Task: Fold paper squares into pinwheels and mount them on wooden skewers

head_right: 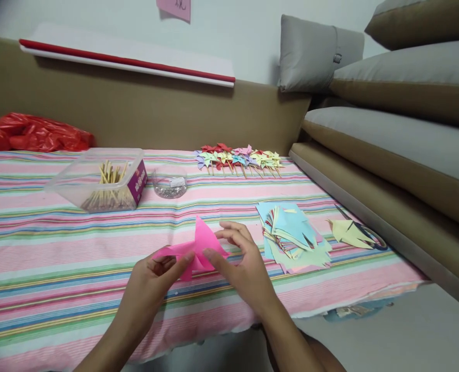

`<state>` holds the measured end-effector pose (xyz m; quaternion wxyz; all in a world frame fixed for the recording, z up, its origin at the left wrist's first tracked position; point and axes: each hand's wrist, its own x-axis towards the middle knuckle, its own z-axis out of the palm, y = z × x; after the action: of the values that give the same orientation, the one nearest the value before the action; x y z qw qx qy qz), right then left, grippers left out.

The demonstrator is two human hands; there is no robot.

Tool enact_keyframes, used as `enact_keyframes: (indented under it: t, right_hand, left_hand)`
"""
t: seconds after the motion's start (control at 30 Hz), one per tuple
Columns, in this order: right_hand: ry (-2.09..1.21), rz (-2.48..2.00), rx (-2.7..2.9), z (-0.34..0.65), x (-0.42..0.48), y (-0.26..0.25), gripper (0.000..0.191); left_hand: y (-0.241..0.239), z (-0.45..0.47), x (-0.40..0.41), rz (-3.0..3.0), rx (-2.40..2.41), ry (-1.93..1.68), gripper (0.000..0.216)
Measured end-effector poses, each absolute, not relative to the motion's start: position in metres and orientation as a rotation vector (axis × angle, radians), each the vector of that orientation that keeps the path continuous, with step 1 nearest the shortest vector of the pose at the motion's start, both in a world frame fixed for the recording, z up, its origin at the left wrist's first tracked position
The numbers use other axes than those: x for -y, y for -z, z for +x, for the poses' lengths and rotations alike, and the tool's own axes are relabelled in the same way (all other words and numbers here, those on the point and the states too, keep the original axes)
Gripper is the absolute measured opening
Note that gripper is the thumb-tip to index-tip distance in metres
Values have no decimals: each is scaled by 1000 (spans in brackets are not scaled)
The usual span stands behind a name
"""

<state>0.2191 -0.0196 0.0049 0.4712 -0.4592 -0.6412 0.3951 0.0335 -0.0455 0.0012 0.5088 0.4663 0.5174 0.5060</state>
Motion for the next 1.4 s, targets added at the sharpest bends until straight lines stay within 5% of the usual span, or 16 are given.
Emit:
enact_keyframes:
  t: [0.33,0.57,0.73,0.87,1.0,1.4]
  right_hand:
    - [-1637,-1090,1380,219,25,-14,26]
    - [-1559,-1118,1427,213,25,-8,22]
    - [-1498,-1089,1188,205,26,-6,19]
    - [-1452,-965,874,188,30,-2,21]
    - [-1486,-911,707,167,37,4,19]
    - [-1458,-979,810,153,46,10,29]
  left_hand:
    - [-4,38,46,1159,-1174,-1057,22]
    - [6,33,44,1188,-1291,-1076,45]
    - [1,35,43,1072,-1046,-1121,20]
    - [-3,41,46,949,-931,-1157,30]
    - [1,46,47,868,-960,-1250,18]
    - [8,44,45,694,-1020,-1340,21]
